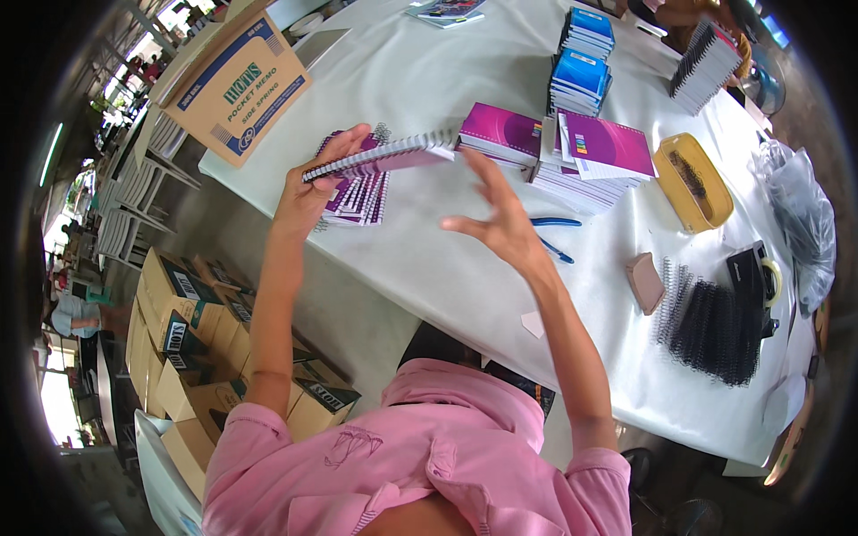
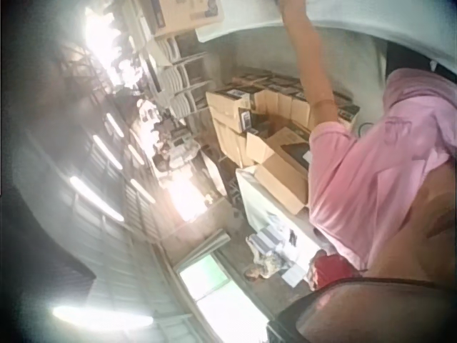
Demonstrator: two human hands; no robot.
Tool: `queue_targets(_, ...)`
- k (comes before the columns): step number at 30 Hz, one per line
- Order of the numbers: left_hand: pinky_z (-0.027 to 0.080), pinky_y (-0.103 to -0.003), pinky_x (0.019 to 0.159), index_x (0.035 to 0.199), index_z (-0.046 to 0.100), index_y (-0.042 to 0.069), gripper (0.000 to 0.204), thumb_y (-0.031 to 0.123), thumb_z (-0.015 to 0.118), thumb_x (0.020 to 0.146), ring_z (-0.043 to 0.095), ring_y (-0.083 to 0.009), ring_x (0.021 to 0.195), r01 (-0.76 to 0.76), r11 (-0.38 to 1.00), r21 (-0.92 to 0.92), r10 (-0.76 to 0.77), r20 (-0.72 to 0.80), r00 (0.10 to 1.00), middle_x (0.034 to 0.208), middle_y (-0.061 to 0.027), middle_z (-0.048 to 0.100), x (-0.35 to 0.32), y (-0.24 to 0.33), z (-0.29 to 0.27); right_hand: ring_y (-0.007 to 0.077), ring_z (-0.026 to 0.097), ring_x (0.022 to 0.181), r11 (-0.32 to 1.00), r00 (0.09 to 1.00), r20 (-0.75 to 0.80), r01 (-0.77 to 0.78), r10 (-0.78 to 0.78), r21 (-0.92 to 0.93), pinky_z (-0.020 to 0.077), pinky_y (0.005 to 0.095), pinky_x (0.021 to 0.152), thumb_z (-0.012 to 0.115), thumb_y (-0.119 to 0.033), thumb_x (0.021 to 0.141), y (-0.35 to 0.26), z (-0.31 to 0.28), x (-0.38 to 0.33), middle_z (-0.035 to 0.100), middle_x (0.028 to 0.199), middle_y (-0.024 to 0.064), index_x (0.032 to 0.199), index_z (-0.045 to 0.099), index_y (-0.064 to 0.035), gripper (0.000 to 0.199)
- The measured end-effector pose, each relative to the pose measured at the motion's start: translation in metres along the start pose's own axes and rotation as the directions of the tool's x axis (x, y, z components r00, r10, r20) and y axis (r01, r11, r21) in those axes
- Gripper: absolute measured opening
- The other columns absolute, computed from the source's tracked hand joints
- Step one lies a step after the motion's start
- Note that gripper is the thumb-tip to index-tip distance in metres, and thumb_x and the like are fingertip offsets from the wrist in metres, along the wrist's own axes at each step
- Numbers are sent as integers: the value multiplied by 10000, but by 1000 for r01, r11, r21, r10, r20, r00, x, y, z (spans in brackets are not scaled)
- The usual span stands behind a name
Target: The person assembles spiral-bound notebooks by inserting metal coils into punched holes and trimming excess with pliers. They handle purple and blue notebooks, repeatedly pick up and place coils, and stack finished units on the table.
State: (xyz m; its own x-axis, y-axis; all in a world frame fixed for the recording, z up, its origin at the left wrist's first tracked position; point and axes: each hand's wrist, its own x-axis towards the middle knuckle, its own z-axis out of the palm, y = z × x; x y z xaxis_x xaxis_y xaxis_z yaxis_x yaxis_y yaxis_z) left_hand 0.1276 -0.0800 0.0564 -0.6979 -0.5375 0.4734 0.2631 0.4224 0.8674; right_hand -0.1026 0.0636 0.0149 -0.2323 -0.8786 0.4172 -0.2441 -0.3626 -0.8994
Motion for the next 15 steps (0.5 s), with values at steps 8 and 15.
queue_targets(8,307,-359,1115,1483,249,0,898,659,424,899,366,-230,1346,293,947,-132,-313,-172,934,1528,-126,296,22,-18,-95,194,586,1108,822,890,97,450,-446,-348,465,381,897,642,28,759,-11,101,89,655,1152,70,1191,619,-55,440)
queue_targets(15,376,-335,1068,1337,485,-26,786,643,393,934,535,-203,1193,622,738,-262,-659,-84,747,1318,-124,567,-11,-82,-112,356,413,1316,779,930,17,318,-368,-540,305,415,1111,553,-90,882,69,121,72,476,1379,234,1328,471,57,477)
